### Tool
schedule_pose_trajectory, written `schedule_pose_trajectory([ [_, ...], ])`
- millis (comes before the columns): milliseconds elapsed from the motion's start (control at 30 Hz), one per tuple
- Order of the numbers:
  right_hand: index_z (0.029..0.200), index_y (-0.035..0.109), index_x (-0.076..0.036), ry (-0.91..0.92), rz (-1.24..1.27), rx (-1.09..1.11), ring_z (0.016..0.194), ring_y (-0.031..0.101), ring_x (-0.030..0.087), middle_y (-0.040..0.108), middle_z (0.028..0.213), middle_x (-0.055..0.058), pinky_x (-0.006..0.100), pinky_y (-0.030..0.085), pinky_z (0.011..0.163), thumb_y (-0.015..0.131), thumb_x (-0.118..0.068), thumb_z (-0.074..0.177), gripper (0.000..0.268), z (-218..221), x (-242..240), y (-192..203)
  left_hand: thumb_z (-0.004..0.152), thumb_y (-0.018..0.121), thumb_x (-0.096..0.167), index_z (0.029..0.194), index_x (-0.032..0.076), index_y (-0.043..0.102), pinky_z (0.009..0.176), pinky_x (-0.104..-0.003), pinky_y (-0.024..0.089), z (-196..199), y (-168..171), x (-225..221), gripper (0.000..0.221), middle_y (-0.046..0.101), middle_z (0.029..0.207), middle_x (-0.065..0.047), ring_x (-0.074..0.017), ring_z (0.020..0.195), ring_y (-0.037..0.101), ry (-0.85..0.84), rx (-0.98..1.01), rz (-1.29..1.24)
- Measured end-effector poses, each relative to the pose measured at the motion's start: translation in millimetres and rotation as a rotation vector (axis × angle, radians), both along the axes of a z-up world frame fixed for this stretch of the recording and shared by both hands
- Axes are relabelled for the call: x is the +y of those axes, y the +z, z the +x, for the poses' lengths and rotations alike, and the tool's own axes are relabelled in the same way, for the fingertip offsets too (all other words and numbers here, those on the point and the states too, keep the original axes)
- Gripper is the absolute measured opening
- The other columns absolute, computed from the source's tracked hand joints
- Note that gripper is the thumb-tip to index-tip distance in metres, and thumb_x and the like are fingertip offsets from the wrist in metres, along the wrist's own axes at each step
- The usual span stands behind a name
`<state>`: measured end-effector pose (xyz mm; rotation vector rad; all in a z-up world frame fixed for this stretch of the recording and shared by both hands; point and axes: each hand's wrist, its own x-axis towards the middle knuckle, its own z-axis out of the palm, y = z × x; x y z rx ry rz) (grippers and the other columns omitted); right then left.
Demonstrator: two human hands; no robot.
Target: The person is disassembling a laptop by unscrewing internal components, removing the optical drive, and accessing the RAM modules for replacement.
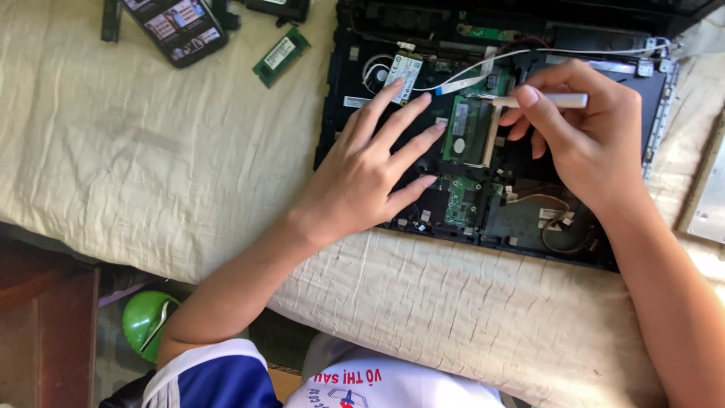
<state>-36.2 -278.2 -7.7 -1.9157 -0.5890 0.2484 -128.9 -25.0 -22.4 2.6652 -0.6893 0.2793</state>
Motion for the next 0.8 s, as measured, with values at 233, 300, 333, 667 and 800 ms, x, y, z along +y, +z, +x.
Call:
schedule_pose_trajectory([
  [233,0.106,0.061,0.007,0.008,0.031,-0.011,0.074,0.068,0.019,0.069,0.091,0.018,0.023,0.054,0.055,0.059,-0.009,0.114,0.018,4,-7,-6,0.103,0.069,0.042,0.145,0.008,0.060,0.120,-0.062,0.043,1,0,-2,0.055,0.045,0.156,-0.017,-0.0391,0.150,0.030,0.027,0.013,0.004],
  [300,0.099,0.069,0.000,-0.006,-0.130,0.002,0.064,0.061,0.012,0.066,0.074,0.007,0.023,0.047,0.057,0.064,-0.021,0.110,0.024,4,-7,-7,0.104,0.067,0.041,0.146,0.008,0.059,0.118,-0.060,0.045,0,2,-1,0.054,0.046,0.156,-0.017,-0.0396,0.150,0.030,0.022,0.018,-0.007],
  [333,0.099,0.069,0.000,-0.003,-0.127,0.003,0.064,0.061,0.012,0.066,0.074,0.007,0.023,0.047,0.057,0.064,-0.021,0.110,0.024,3,-7,-7,0.104,0.067,0.041,0.146,0.008,0.059,0.118,-0.060,0.045,0,2,0,0.054,0.046,0.156,-0.017,-0.0396,0.150,0.030,0.025,0.019,-0.004],
  [667,0.091,0.071,-0.004,-0.042,-0.194,-0.136,0.069,0.059,0.008,0.070,0.080,0.004,0.023,0.041,0.062,0.084,-0.020,0.099,0.023,0,-9,-14,0.105,0.067,0.041,0.148,0.008,0.058,0.114,-0.057,0.049,1,0,0,0.054,0.046,0.157,-0.016,-0.0395,0.149,0.033,0.021,0.012,0.033],
  [800,0.103,0.074,0.001,-0.028,-0.171,-0.166,0.079,0.074,0.015,0.076,0.087,0.010,0.024,0.052,0.065,0.079,-0.016,0.104,0.017,3,-2,-4,0.104,0.070,0.038,0.148,0.006,0.057,0.115,-0.058,0.047,3,9,-1,0.056,0.048,0.154,-0.017,-0.0409,0.147,0.034,0.007,0.017,0.058],
])
